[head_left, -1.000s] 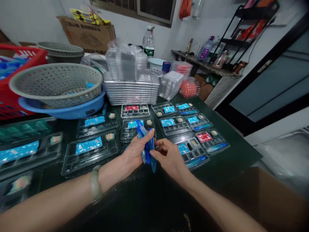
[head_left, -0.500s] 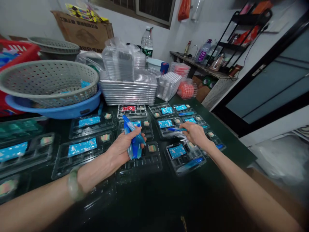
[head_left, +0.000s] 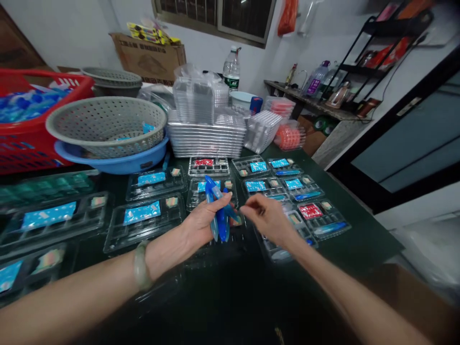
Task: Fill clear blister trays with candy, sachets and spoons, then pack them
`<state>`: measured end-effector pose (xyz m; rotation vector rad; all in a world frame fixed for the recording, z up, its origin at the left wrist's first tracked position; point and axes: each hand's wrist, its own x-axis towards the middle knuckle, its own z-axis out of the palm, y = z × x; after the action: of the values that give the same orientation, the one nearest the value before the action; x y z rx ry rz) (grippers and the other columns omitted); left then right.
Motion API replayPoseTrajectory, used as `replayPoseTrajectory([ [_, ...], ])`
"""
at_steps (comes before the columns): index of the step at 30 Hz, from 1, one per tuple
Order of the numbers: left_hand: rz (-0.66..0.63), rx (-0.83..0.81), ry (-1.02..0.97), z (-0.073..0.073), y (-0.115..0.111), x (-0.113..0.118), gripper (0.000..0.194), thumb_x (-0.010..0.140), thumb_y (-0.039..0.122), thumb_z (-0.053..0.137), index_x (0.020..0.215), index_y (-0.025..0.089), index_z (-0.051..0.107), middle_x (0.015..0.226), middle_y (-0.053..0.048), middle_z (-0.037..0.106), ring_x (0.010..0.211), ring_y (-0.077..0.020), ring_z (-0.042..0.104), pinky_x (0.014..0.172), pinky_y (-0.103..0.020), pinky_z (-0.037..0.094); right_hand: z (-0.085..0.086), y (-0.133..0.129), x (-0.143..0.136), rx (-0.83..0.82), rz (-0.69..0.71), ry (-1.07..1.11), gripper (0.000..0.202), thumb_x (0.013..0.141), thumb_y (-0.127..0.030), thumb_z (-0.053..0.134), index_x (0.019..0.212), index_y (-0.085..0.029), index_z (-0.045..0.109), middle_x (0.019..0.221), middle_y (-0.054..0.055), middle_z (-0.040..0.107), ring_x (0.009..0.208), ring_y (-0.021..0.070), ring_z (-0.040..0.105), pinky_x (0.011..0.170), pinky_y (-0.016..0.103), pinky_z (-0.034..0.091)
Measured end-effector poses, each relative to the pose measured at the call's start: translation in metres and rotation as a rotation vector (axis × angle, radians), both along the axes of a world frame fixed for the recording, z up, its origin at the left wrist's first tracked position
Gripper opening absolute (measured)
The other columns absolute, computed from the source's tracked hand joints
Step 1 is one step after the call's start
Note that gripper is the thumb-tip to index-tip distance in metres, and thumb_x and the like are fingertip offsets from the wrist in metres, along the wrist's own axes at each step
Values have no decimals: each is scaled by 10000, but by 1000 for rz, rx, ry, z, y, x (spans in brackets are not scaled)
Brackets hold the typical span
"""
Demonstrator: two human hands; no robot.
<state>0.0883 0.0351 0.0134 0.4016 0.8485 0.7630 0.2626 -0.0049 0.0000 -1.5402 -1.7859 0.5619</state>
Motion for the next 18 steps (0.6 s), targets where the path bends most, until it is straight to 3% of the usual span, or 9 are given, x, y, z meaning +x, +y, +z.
replayPoseTrajectory([
  [4, -26, -20, -6, 2, -5, 6, 158, 697, 191, 710, 805, 136, 610, 752, -70, 660, 626, -196, 646, 600, -340, 561, -4, -5, -39, -82, -33, 174, 167, 769, -371, 587, 808, -212, 549, 733, -1, 614, 638, 132, 558, 599, 255, 419],
  [9, 38, 89, 103, 4, -6, 8, 191, 649, 194, 751, 753, 146, 598, 657, -33, 629, 532, -151, 607, 490, -255, 519, -9, 6, -35, -252, 138, 482, 135, 778, -284, 551, 837, -171, 595, 752, 7, 631, 681, 135, 592, 639, 261, 461],
  [13, 30, 113, 135, -1, -1, 2, 252, 626, 278, 770, 785, 159, 615, 679, -21, 615, 542, -133, 591, 465, -237, 507, -4, 22, 0, -127, 130, 279, 155, 776, -297, 550, 833, -171, 621, 727, -6, 613, 669, 127, 556, 630, 248, 436],
  [18, 38, 101, 198, -5, 6, -14, 282, 628, 281, 768, 835, 154, 626, 742, -42, 617, 589, -137, 591, 493, -245, 508, -8, 75, 77, 72, -161, -301, 183, 775, -265, 538, 912, -187, 630, 814, 27, 640, 707, 156, 560, 676, 277, 421],
])
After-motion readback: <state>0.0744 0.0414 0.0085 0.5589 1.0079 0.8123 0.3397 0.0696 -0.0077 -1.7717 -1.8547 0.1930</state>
